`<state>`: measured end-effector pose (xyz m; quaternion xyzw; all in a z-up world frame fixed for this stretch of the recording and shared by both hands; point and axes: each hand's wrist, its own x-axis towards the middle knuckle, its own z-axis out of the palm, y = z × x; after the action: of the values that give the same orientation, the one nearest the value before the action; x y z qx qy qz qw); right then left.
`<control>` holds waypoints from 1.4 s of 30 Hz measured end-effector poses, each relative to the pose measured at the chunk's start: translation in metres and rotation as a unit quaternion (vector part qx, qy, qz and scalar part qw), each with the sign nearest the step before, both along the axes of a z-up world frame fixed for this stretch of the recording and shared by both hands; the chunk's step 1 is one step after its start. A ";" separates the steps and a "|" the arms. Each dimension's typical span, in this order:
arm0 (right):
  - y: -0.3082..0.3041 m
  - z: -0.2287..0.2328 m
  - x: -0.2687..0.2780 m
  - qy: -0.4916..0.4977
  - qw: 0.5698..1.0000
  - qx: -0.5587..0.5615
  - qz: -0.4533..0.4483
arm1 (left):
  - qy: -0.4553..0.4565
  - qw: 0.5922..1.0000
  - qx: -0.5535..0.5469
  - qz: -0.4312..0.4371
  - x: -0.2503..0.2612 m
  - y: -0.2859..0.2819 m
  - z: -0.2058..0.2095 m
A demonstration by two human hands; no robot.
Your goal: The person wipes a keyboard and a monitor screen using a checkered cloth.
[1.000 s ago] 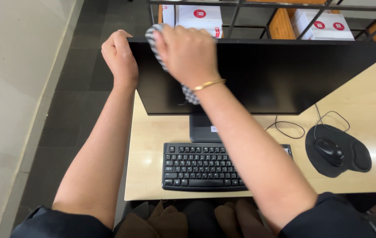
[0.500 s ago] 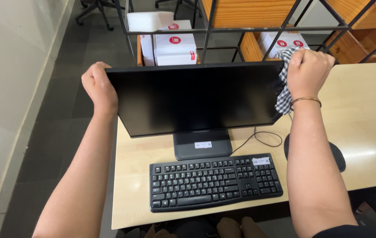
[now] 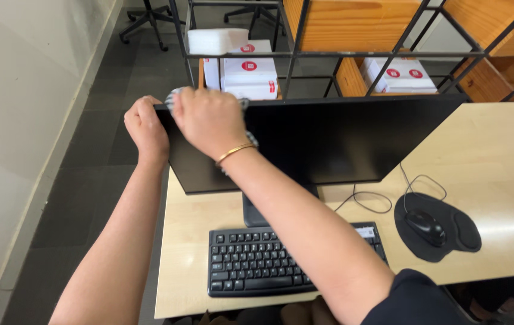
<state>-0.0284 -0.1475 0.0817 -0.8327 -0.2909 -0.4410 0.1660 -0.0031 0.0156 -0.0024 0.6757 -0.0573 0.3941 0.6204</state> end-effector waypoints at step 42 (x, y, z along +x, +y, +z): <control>-0.082 -0.002 0.003 0.022 0.996 -0.042 -0.071 | -0.017 1.000 -0.001 -0.016 0.004 0.000 -0.001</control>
<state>-0.0250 -0.2293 0.0800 -0.8670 -0.2461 -0.4204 0.1054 0.0011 0.0152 -0.0036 0.6674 -0.0783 0.3955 0.6262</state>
